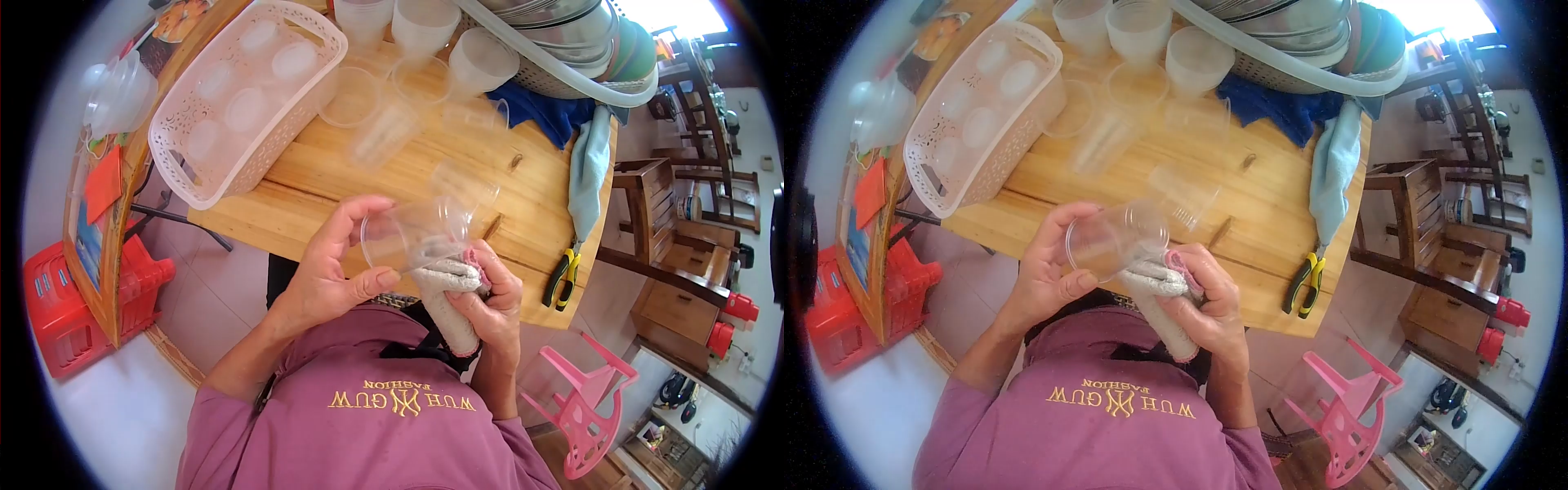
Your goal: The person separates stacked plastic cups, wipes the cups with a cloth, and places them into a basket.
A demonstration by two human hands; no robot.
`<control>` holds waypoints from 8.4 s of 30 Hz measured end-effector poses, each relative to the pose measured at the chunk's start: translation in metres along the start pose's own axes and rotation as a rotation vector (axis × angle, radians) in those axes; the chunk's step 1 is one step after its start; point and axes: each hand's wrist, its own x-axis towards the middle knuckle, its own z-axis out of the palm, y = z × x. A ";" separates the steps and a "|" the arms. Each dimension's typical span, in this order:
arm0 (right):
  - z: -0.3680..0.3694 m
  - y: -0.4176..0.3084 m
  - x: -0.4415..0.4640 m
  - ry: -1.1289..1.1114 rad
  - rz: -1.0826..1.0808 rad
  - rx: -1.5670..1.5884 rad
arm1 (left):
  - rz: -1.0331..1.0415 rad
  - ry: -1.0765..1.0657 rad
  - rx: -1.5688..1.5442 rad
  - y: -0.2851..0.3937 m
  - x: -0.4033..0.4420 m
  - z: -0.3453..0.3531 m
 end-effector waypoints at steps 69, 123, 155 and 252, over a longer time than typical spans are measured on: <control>-0.048 0.032 -0.012 0.431 -0.044 0.301 | 0.722 -0.053 1.010 0.007 0.033 0.030; -0.036 -0.007 0.016 -0.291 -0.019 -0.520 | 0.415 -0.449 1.107 -0.016 0.037 0.033; -0.036 -0.024 0.022 -0.159 -0.219 -0.534 | 0.362 -0.378 1.032 -0.003 0.041 0.034; -0.022 -0.033 0.013 -0.085 -0.309 -0.055 | -0.168 0.020 -0.246 -0.023 0.022 0.036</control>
